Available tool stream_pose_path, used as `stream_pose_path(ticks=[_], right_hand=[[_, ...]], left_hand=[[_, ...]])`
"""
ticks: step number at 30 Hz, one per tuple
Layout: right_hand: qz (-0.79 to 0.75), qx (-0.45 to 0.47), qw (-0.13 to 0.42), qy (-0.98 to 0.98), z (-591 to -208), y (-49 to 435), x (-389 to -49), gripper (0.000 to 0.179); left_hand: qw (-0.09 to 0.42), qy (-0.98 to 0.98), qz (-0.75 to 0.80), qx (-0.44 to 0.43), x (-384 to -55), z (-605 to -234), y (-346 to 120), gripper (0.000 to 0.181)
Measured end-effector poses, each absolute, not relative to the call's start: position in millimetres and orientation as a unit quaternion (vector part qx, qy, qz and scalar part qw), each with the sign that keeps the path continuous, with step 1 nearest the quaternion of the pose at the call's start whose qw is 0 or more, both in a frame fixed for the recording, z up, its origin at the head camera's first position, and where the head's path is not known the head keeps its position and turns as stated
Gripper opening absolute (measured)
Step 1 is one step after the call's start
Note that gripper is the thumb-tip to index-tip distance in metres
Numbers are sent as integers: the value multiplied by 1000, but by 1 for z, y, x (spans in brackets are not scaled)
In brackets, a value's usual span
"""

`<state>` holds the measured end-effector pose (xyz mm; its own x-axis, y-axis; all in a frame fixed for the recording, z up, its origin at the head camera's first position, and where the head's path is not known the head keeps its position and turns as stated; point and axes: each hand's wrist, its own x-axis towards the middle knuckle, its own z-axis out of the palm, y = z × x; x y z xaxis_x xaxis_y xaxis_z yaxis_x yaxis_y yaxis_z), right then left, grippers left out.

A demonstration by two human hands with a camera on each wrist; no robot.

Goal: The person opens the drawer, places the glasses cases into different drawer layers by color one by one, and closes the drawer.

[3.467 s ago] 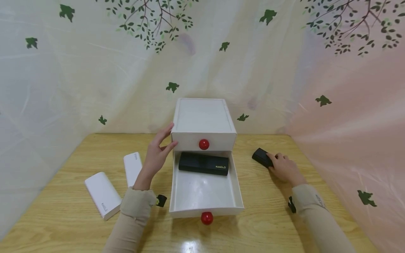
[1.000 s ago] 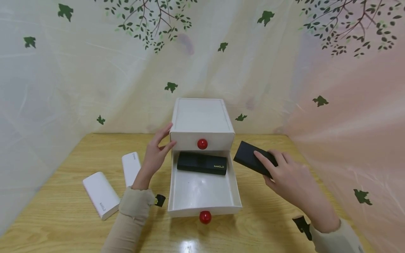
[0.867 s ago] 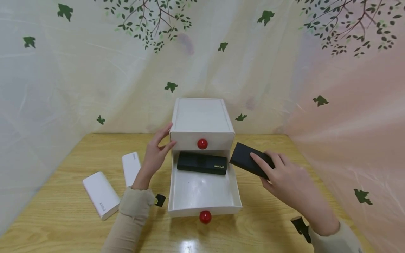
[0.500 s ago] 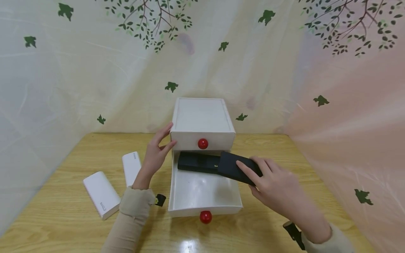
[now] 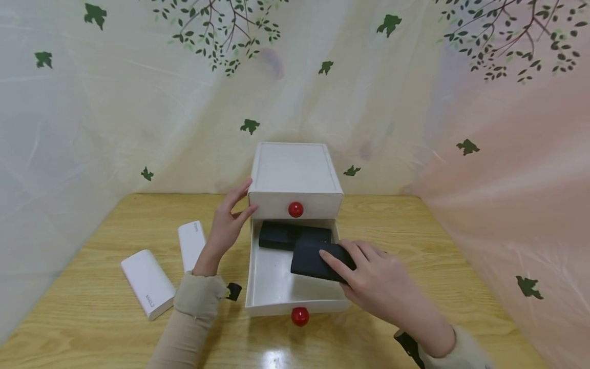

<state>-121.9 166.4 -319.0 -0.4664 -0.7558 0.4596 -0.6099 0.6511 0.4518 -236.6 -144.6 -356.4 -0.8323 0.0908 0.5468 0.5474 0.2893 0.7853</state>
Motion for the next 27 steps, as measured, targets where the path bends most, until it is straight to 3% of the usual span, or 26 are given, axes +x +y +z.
stream_pose_path(ticks=[7, 20, 27], right_hand=[[-102, 422, 303, -849, -327, 153, -126, 64], [-107, 433, 314, -838, -329, 146, -128, 62], [-112, 435, 286, -846, -329, 140, -131, 65]], left_hand=[[208, -779, -555, -204, -237, -358, -146, 58], [212, -782, -551, -201, -238, -357, -145, 57], [204, -782, -555, -197, -236, -356, -144, 58]])
